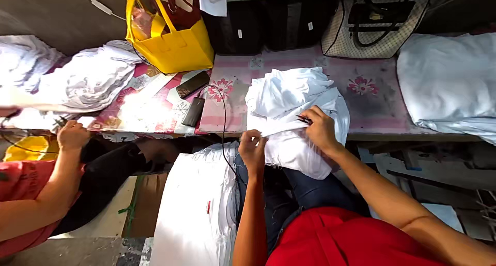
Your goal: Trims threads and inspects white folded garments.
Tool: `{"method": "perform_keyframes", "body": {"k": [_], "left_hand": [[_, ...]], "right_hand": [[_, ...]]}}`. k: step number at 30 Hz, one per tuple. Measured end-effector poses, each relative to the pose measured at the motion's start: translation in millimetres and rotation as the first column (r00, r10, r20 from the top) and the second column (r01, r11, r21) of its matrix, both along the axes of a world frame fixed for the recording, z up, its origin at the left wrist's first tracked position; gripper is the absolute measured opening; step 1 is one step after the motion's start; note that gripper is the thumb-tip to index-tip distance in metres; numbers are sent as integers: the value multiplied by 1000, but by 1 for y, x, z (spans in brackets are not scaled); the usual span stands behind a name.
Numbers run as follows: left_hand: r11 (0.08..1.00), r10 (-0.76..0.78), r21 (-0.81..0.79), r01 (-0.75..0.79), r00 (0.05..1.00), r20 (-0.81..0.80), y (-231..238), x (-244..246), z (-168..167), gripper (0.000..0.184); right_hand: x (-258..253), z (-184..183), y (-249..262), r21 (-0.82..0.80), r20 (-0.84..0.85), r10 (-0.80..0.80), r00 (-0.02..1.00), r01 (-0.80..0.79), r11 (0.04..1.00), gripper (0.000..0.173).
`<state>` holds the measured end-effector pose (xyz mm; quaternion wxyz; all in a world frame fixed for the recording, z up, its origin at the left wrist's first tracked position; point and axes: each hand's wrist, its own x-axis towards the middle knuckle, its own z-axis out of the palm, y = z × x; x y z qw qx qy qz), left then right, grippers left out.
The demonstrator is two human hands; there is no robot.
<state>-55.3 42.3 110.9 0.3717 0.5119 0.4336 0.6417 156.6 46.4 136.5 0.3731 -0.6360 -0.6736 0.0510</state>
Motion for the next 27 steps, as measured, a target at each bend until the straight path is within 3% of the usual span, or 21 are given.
{"method": "perform_keyframes", "body": {"k": [2,5,7,10,11,13,16,17,20,23,25,27], "left_hand": [[995,100,-15,-99,990,96,-2,-7,-15,17],[975,216,98,-202,961,-175,-5,-20,-35,4],[985,123,152,-78,939,-322,-11,-20,-29,2],[968,-88,157,197,848,-523,-14,3,-4,40],[962,-66,178,205,814,-577,-10,11,-3,36],[966,24,226,122,834,-551,4,17,-8,16],[988,59,156,-1,928,-367,24,11,-8,11],[994,26,105,7,950,-312,27,12,-6,13],[997,-69,25,75,983,-169,30,23,-4,19],[997,32,68,-31,999,-13,35,12,-22,17],[989,109,102,-106,994,-23,35,-1,-35,17],[980,146,161,-114,968,-205,26,-9,-46,16]], "right_hand": [[9,8,-10,-77,-146,55,988,-67,995,19],[10,19,-29,-175,-442,121,889,-218,960,15],[9,22,-34,-260,-570,105,815,-300,918,19],[11,27,-26,-350,-597,134,791,-407,843,17],[9,29,-22,-368,-595,150,790,-433,823,13],[8,38,-17,-403,-663,126,738,-494,770,8],[8,38,-10,-388,-827,-4,563,-564,729,5],[5,34,-8,-396,-816,-14,578,-541,741,8],[-14,23,-6,-434,-455,69,888,-288,854,28],[-27,8,-10,-165,-90,29,995,-44,985,21],[-22,7,-12,-130,-63,-7,998,-2,992,15],[-13,8,-16,-219,-221,65,973,-114,969,16]]}}
